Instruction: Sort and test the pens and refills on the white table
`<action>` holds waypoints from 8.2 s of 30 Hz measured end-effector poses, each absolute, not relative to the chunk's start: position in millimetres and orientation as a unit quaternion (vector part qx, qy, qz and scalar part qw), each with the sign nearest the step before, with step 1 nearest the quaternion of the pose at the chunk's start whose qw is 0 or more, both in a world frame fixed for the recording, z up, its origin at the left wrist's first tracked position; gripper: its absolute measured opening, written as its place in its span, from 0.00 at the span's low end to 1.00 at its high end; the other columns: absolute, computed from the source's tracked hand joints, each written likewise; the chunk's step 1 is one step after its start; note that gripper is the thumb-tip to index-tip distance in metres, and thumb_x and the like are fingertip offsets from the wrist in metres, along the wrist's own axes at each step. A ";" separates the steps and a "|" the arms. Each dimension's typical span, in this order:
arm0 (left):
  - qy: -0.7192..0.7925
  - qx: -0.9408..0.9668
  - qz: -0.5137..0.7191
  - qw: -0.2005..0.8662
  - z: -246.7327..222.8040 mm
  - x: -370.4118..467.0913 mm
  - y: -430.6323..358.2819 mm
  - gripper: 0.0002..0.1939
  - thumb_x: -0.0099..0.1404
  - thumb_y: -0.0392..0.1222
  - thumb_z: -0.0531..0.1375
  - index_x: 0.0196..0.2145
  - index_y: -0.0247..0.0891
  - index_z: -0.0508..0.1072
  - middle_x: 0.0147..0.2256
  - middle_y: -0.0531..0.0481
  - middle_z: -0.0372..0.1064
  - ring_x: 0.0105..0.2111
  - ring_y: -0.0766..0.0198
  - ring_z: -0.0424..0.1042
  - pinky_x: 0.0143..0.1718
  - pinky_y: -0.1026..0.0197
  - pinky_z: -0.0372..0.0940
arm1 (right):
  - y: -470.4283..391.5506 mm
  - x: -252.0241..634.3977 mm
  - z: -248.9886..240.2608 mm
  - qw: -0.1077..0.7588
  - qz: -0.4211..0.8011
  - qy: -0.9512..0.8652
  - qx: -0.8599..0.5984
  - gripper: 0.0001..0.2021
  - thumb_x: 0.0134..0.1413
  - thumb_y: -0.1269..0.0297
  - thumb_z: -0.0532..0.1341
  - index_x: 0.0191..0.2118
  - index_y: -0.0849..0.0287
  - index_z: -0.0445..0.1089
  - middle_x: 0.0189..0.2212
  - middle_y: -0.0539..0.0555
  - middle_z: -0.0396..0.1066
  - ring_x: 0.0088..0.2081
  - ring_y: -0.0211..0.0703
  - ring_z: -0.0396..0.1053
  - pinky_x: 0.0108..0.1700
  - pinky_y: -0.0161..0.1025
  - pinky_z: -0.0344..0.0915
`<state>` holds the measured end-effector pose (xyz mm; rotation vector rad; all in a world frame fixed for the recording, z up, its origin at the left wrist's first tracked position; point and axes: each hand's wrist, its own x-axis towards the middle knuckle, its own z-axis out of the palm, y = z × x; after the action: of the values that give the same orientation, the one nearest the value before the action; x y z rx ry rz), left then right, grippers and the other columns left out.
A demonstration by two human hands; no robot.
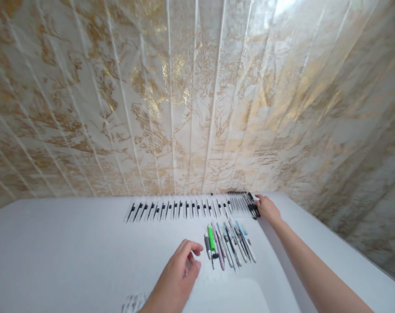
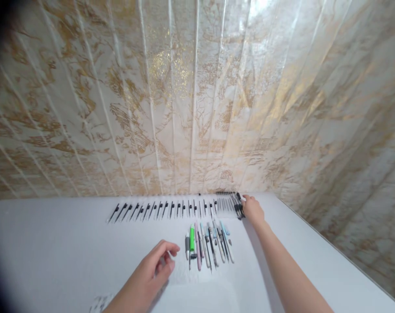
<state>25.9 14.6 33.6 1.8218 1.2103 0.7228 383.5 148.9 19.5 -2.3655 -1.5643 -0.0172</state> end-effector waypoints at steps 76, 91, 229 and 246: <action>0.466 0.845 0.195 0.177 29.6 75.9 50.2 0.07 0.56 0.42 0.61 0.34 0.39 0.70 0.37 0.49 0.70 0.40 0.55 0.66 0.40 0.56 0.57 | 49.8 236.9 117.1 0.504 0.408 -0.581 -0.491 0.15 0.41 0.55 0.68 0.31 0.59 0.67 0.24 0.48 0.68 0.26 0.36 0.64 0.24 0.32 0.60; 0.462 0.867 0.137 0.124 43.6 58.4 32.2 0.07 0.64 0.37 0.53 0.36 0.37 0.71 0.41 0.45 0.69 0.42 0.54 0.66 0.41 0.54 0.58 | 48.7 232.1 98.7 0.321 0.433 -0.644 -0.543 0.10 0.46 0.64 0.62 0.37 0.59 0.69 0.26 0.51 0.74 0.25 0.36 0.64 0.23 0.31 0.54; 0.453 0.725 0.330 0.401 93.1 -32.9 40.2 0.11 0.61 0.47 0.57 0.39 0.41 0.73 0.32 0.53 0.71 0.36 0.59 0.68 0.41 0.60 0.59 | 33.7 189.6 86.2 0.430 0.362 -0.687 -0.460 0.06 0.60 0.60 0.54 0.38 0.57 0.62 0.31 0.49 0.65 0.33 0.39 0.62 0.33 0.34 0.57; 0.445 0.786 0.274 0.332 93.9 -30.0 37.4 0.10 0.63 0.44 0.56 0.37 0.41 0.75 0.34 0.52 0.72 0.34 0.61 0.68 0.37 0.62 0.58 | 23.5 179.9 92.5 0.334 0.130 -0.815 -0.455 0.05 0.57 0.73 0.57 0.36 0.55 0.66 0.34 0.50 0.71 0.37 0.42 0.66 0.40 0.38 0.60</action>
<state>-30.0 37.4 93.9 2.0530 1.1629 0.7157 179.9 23.5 92.5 -1.1868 -2.1278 0.3406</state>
